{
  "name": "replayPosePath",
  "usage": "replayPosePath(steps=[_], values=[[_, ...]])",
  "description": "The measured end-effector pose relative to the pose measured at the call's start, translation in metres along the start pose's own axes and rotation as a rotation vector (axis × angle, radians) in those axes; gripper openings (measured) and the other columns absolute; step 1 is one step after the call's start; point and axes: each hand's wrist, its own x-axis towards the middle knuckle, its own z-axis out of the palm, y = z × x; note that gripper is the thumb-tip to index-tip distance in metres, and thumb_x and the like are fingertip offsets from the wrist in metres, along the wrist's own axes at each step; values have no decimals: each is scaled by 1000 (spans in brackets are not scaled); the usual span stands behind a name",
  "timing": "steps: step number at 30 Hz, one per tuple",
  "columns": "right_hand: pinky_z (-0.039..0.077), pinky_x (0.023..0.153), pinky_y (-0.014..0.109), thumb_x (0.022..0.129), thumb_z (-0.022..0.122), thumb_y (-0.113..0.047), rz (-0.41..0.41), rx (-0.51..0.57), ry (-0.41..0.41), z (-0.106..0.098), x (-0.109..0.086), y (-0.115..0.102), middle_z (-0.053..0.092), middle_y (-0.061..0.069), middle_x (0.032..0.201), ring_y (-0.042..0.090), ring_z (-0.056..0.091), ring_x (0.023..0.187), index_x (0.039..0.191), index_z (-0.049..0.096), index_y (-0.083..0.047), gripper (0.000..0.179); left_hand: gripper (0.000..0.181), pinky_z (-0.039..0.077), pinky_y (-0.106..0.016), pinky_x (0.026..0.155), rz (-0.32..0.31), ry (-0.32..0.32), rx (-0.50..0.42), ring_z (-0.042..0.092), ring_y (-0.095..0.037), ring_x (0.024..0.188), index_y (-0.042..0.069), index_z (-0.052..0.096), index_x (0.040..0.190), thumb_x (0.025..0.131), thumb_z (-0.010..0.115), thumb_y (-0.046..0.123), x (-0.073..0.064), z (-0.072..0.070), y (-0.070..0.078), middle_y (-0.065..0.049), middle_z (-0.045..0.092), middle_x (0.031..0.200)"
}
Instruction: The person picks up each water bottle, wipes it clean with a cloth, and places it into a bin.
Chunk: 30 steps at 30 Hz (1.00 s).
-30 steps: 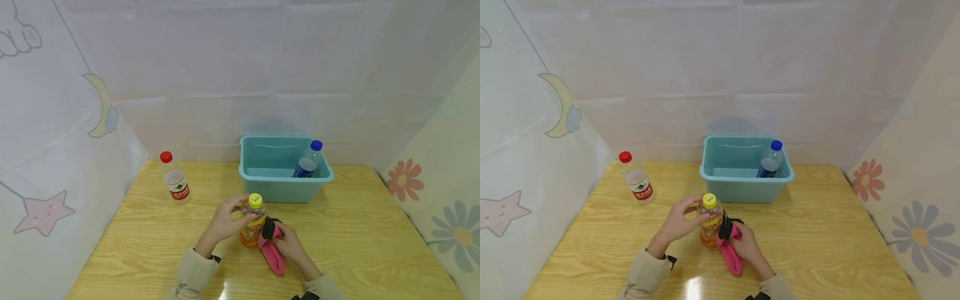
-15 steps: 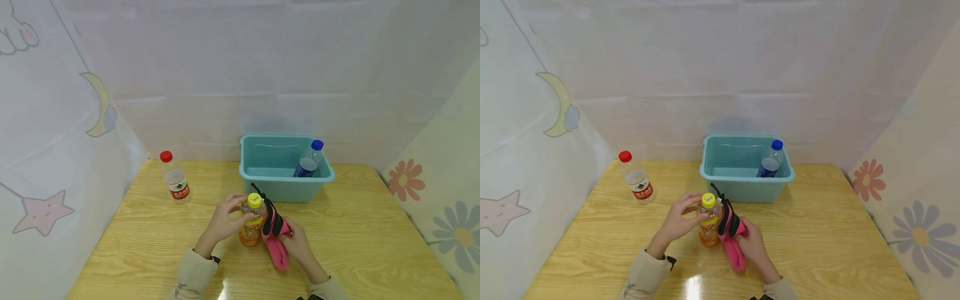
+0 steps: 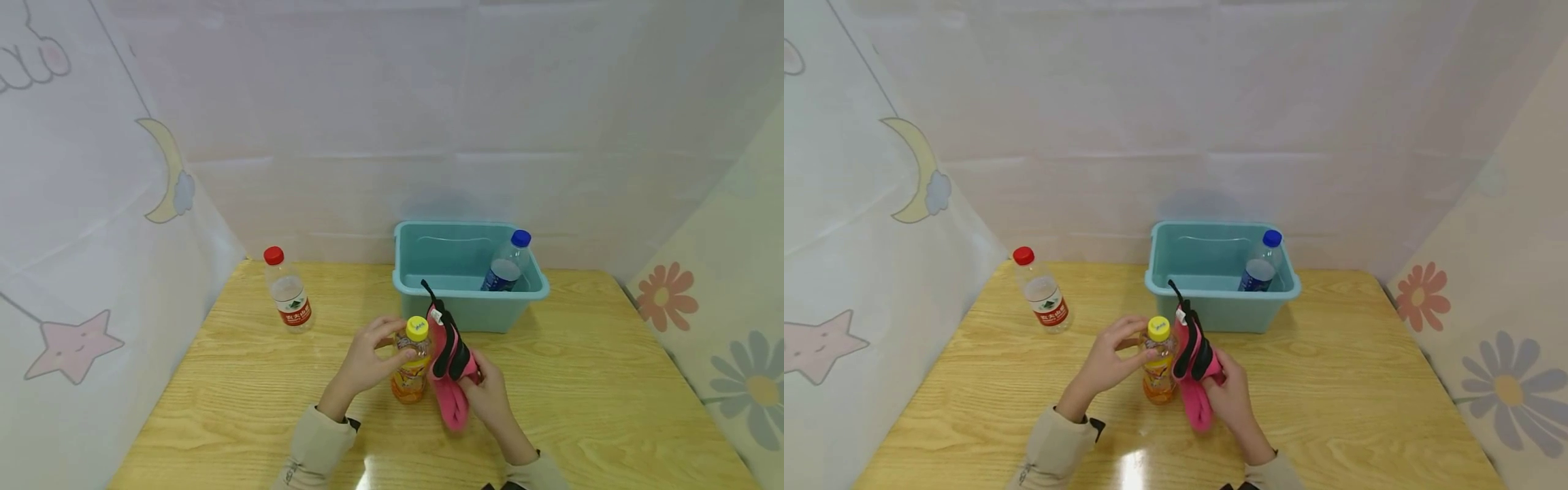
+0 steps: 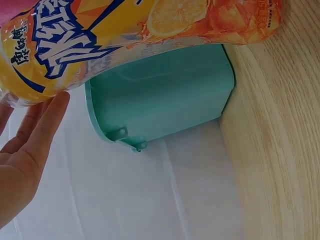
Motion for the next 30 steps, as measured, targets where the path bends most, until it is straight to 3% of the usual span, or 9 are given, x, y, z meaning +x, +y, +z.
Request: replayPosePath(steps=[7, 12, 19, 24, 26, 30], values=[[41, 46, 23, 64, 52, 29, -89, 67, 36, 0, 1, -29, 60, 0, 84, 5, 43, 59, 99, 60, 10, 41, 37, 50, -45, 80, 11, 16, -3, 54, -36, 101, -10, 57, 112, 78, 69, -1, -1, 3, -3, -22, 56, 111], [38, 44, 23, 64, 52, 29, -99, 85, 39, 0, 1, -41, 59, -6, 82, 5, 40, 56, 96, 60, 9, 39, 35, 50, -46, 79, 8, 25, -23, 55, -36, 100, -8, 58, 111, 78, 69, -1, -2, 4, -2, -21, 57, 111], [37, 44, 22, 63, 53, 28, -87, 39, 46, 2, 2, -42, 60, 8, 82, 5, 39, 55, 97, 61, 9, 40, 35, 51, -46, 80, 13, 28, -18, 56, -34, 100, -8, 58, 110, 78, 69, -1, -2, 5, -6, -21, 57, 110], [38, 46, 22, 65, 53, 27, -61, 22, 20, 3, 4, -45, 60, 17, 83, 5, 41, 57, 99, 61, 11, 39, 37, 51, -46, 79, 26, 44, -19, 56, -34, 99, -5, 58, 112, 77, 70, 1, -2, 10, -30, -19, 58, 111], [38, 46, 22, 66, 54, 27, -55, 21, 11, 4, 5, -46, 60, 15, 82, 5, 41, 58, 100, 61, 11, 38, 38, 51, -44, 79, 29, 51, -22, 56, -32, 99, -2, 59, 112, 77, 71, 3, -2, 11, -41, -17, 58, 111], [39, 47, 22, 67, 55, 26, -46, 31, 10, 5, 5, -43, 59, 6, 80, 5, 42, 58, 97, 62, 9, 35, 37, 52, -39, 79, 37, 58, -15, 57, -25, 99, 2, 60, 113, 78, 72, 8, -3, 12, -45, -11, 59, 111]])
